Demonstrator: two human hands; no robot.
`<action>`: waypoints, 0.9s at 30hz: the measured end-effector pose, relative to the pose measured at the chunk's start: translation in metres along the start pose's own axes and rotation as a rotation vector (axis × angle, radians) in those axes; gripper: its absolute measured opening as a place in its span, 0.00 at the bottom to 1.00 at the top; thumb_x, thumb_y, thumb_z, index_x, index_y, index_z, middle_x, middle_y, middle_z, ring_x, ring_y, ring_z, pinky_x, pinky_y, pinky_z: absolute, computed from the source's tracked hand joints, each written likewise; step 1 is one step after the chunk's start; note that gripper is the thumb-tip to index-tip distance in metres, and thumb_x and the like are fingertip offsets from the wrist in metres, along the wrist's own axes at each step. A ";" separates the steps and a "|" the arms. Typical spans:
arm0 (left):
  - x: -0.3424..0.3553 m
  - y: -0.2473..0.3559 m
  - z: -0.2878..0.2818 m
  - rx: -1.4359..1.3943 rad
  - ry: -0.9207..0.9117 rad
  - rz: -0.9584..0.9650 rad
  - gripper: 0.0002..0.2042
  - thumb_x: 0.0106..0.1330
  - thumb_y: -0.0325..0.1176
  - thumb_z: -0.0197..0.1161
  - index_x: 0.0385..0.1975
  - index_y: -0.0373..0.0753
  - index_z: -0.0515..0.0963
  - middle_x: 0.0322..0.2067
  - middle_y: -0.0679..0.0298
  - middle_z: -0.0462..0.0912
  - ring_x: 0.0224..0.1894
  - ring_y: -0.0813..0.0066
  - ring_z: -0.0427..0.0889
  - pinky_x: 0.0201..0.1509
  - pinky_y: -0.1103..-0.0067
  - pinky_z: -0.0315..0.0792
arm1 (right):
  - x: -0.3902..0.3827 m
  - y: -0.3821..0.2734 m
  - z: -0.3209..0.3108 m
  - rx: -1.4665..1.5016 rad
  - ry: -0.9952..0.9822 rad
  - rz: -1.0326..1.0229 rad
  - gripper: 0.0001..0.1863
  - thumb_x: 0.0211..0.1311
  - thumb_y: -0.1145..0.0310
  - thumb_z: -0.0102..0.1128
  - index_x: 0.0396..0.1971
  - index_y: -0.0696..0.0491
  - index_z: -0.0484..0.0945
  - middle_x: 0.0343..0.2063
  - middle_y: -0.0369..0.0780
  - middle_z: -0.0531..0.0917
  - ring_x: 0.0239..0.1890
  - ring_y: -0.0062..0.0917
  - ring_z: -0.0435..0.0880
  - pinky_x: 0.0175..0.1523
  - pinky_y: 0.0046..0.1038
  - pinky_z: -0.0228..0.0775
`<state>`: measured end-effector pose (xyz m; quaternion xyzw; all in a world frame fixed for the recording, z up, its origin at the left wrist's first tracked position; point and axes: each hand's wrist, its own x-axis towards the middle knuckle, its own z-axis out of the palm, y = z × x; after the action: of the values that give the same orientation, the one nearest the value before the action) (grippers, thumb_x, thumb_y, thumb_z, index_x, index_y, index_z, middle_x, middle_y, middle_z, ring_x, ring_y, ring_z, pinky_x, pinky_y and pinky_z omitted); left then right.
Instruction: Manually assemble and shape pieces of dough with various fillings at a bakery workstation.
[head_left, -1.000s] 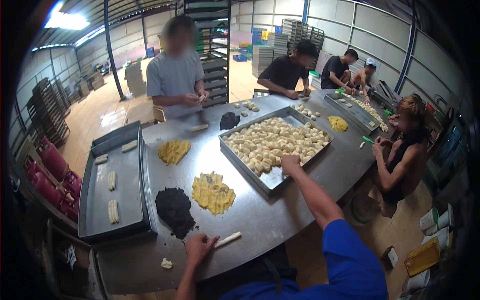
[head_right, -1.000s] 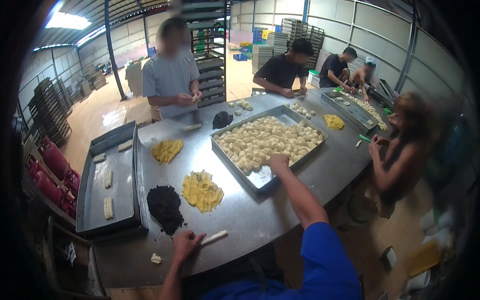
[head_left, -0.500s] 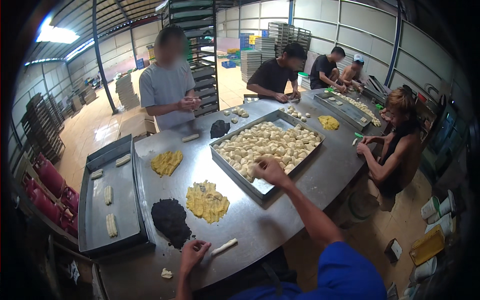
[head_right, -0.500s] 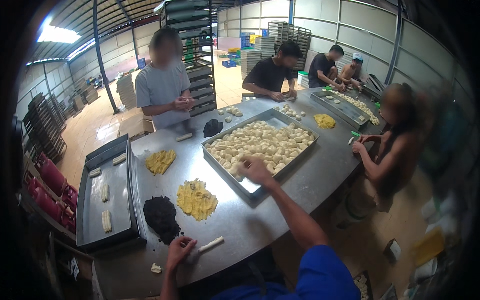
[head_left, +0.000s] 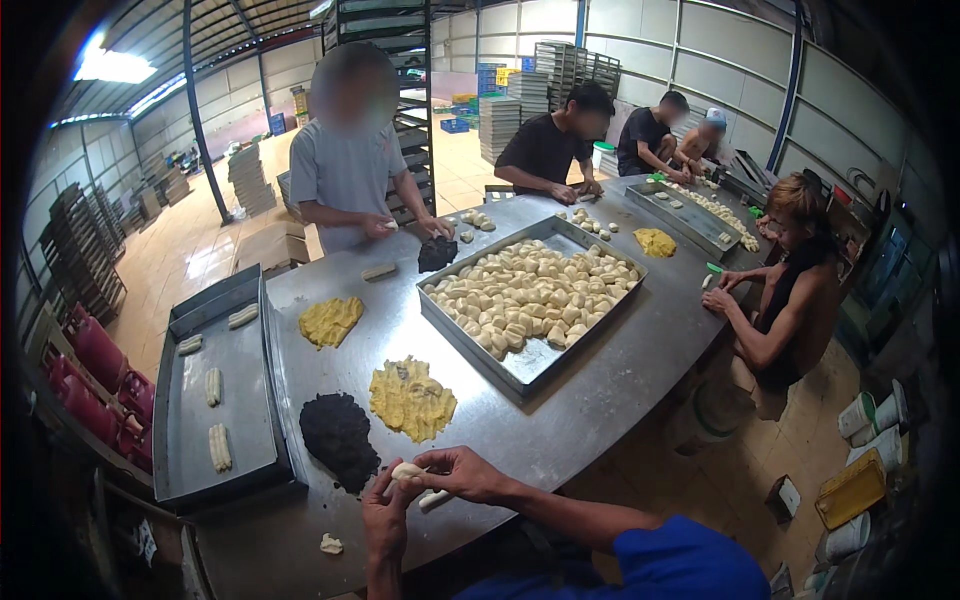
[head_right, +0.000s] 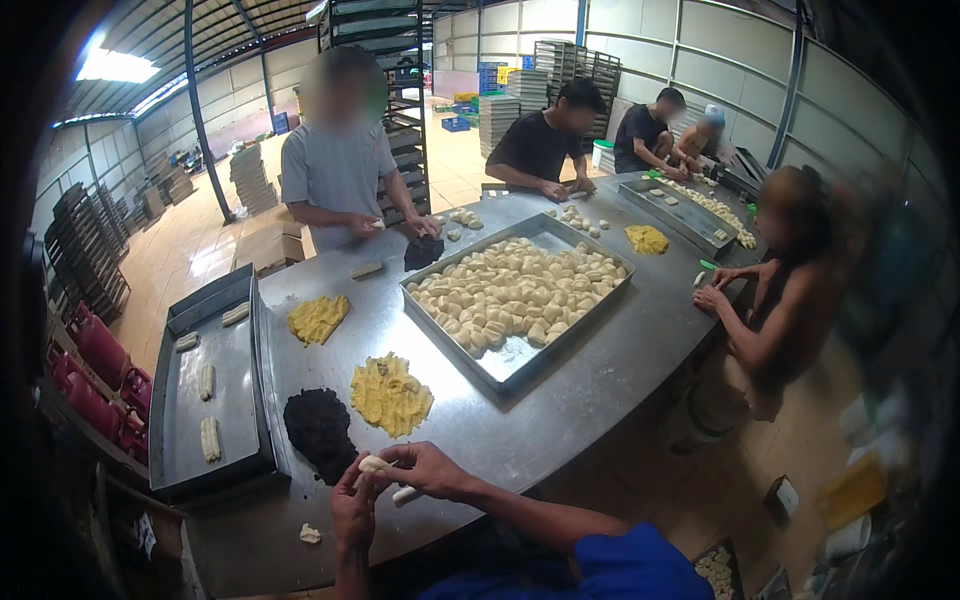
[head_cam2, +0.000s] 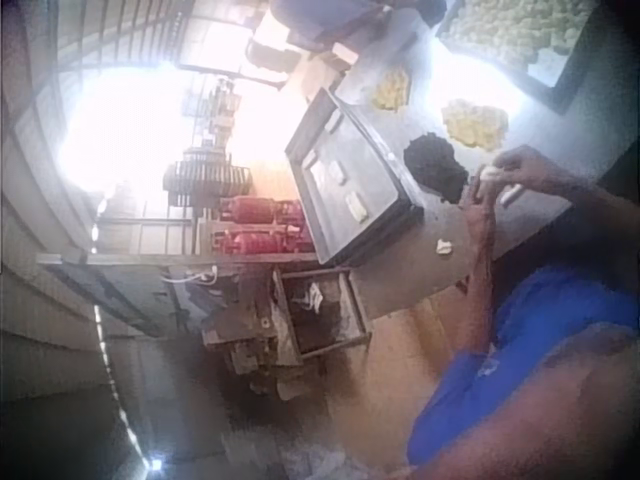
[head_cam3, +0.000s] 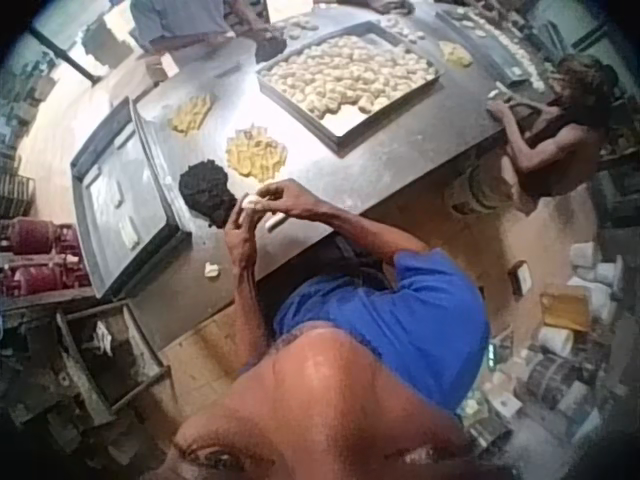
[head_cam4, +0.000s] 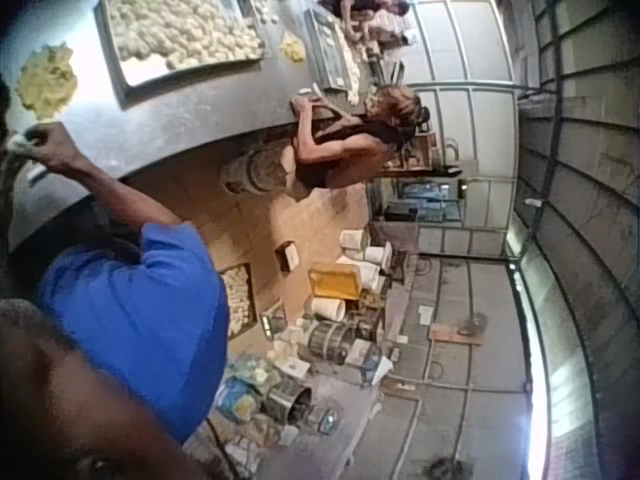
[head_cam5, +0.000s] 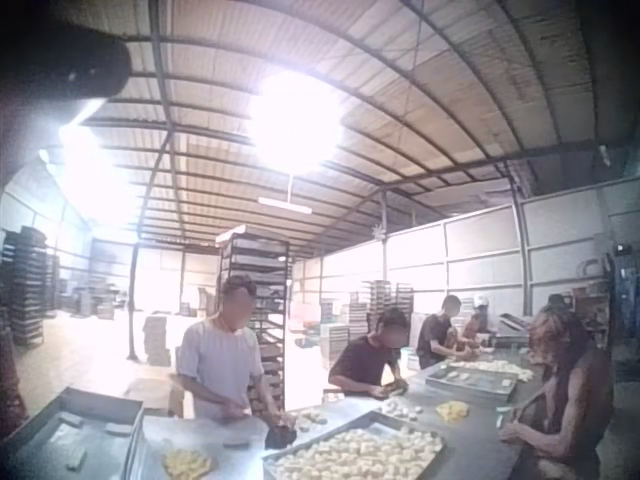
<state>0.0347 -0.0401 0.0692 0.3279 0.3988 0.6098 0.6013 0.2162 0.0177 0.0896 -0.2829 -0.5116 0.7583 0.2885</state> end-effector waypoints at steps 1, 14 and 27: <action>-0.004 0.001 0.004 -0.014 0.029 0.039 0.19 0.72 0.31 0.66 0.60 0.30 0.76 0.46 0.55 0.85 0.47 0.70 0.86 0.53 0.75 0.82 | 0.000 0.004 0.002 -0.049 0.038 -0.013 0.22 0.72 0.65 0.64 0.60 0.60 0.75 0.46 0.41 0.86 0.46 0.23 0.86 0.51 0.29 0.85; -0.022 0.014 0.005 0.284 0.089 0.215 0.15 0.71 0.25 0.64 0.56 0.31 0.78 0.62 0.52 0.75 0.49 0.67 0.86 0.55 0.74 0.81 | -0.004 0.009 0.016 -0.185 0.176 -0.024 0.25 0.69 0.64 0.68 0.60 0.59 0.76 0.45 0.40 0.87 0.45 0.18 0.85 0.45 0.22 0.82; -0.020 -0.019 -0.023 0.685 0.001 0.481 0.22 0.68 0.28 0.68 0.63 0.37 0.77 0.70 0.51 0.67 0.68 0.56 0.72 0.70 0.66 0.68 | -0.007 0.028 0.036 0.384 0.065 0.086 0.27 0.77 0.52 0.55 0.68 0.51 0.68 0.31 0.30 0.81 0.27 0.10 0.71 0.31 0.15 0.64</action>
<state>0.0249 -0.0627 0.0437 0.5922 0.4910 0.5652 0.2979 0.1906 -0.0175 0.0754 -0.2688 -0.3355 0.8439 0.3208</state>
